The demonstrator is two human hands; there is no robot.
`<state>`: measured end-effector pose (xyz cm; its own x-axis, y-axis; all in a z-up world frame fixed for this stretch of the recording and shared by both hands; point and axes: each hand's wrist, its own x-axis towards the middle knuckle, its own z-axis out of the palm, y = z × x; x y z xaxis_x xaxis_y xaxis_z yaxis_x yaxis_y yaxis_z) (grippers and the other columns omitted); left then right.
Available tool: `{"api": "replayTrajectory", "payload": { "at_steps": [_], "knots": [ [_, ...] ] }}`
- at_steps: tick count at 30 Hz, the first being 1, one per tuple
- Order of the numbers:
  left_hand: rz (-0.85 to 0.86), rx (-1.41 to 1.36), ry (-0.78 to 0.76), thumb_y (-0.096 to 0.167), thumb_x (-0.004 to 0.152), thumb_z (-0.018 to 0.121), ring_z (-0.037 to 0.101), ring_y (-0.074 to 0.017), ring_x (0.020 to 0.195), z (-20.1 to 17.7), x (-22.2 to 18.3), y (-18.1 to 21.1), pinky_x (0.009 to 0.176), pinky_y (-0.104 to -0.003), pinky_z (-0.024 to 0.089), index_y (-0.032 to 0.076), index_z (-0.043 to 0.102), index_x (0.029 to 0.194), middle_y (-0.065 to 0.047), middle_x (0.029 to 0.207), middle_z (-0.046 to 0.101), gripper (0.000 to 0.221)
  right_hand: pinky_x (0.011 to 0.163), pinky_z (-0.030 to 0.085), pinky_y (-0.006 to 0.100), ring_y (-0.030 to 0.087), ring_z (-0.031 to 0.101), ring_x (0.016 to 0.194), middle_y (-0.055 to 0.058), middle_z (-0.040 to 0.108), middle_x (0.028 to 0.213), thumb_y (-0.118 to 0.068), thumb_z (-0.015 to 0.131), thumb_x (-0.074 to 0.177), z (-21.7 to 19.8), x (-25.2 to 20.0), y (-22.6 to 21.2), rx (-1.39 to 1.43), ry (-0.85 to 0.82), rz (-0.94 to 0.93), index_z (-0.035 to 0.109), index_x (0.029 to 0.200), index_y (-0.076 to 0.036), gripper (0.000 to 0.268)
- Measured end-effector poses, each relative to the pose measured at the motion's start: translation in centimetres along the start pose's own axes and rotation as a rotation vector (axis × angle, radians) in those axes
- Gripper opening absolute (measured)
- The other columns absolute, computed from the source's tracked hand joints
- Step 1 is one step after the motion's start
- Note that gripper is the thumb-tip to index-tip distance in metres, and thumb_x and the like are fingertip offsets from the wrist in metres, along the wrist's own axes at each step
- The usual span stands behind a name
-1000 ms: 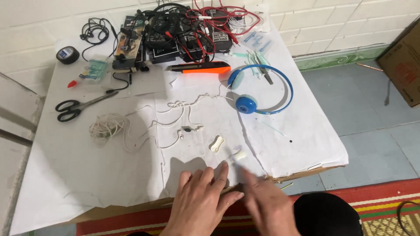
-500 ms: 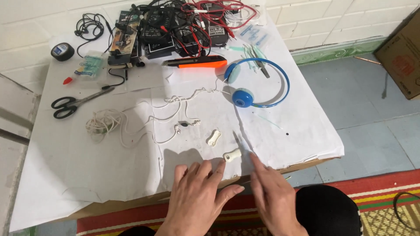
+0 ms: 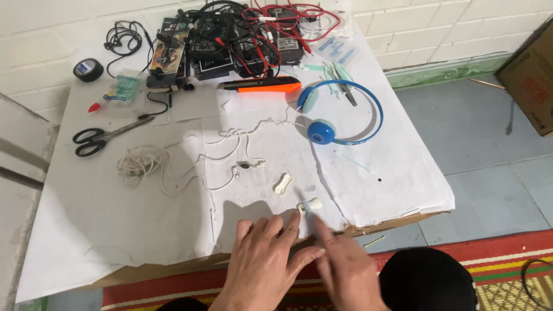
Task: The person works on a white headphone cable at a table, holding the wire and using a utility knife to cut and scrape along it. They then pick apart and handle small connector pieces, repositioning the cable and parts on the table as they continue working on the assembly.
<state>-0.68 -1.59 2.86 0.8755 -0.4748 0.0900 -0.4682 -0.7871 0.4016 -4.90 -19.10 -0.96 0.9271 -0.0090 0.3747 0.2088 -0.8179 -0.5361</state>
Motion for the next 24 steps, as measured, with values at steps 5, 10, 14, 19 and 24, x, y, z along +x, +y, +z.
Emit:
{"api": "replayTrajectory", "payload": {
  "at_steps": [5,10,14,19,24],
  "knots": [
    [0.009,0.000,0.087,0.056,0.102,0.059,0.061,-0.0249,0.074,-0.3,0.0,0.3,0.081,-0.043,0.035,0.004,0.072,0.125,-0.011,0.089,0.063,0.059,0.050,0.058,0.024,0.012,0.065,0.053,0.005,0.076,0.071,-0.005,0.059,0.088,0.0,-0.9,1.7,0.072,0.084,-0.007,0.062,0.133,0.000,0.045],
    [-0.002,0.005,0.288,0.030,0.086,0.078,0.059,-0.0145,0.072,-0.8,1.8,-0.1,0.078,-0.037,0.036,0.016,0.077,0.119,0.001,0.082,0.060,0.035,0.051,0.049,0.027,0.014,0.056,0.049,0.005,0.062,0.057,-0.003,0.063,0.088,-1.8,0.0,-0.4,0.036,0.133,0.160,0.068,0.128,-0.001,0.041],
    [-0.098,-0.096,0.127,0.027,0.078,0.085,0.063,-0.0149,0.086,0.0,4.2,-0.5,0.089,-0.039,0.032,0.021,0.083,0.108,0.004,0.084,0.066,0.030,0.046,0.045,0.026,0.014,0.055,0.048,0.009,0.072,0.065,-0.004,0.057,0.089,-3.8,3.4,-0.6,0.157,0.088,0.061,0.067,0.127,0.003,0.040],
    [-0.143,-0.013,0.192,0.026,0.079,0.084,0.067,-0.0133,0.091,-1.1,7.2,-1.8,0.096,-0.040,0.033,0.020,0.083,0.093,0.003,0.086,0.078,0.016,0.054,0.054,0.027,0.017,0.066,0.058,0.016,0.077,0.094,-0.009,0.056,0.094,-5.6,10.5,-1.6,0.213,0.042,-0.044,0.064,0.131,0.003,0.040],
    [-0.123,-0.066,0.257,0.034,0.079,0.082,0.066,-0.0163,0.084,-1.7,6.9,-2.9,0.091,-0.038,0.033,0.019,0.082,0.108,-0.001,0.087,0.072,0.033,0.054,0.055,0.029,0.015,0.063,0.053,0.006,0.071,0.068,-0.015,0.056,0.097,-3.7,8.9,-0.1,0.062,-0.074,-0.081,0.065,0.131,-0.001,0.038]
  ]
}}
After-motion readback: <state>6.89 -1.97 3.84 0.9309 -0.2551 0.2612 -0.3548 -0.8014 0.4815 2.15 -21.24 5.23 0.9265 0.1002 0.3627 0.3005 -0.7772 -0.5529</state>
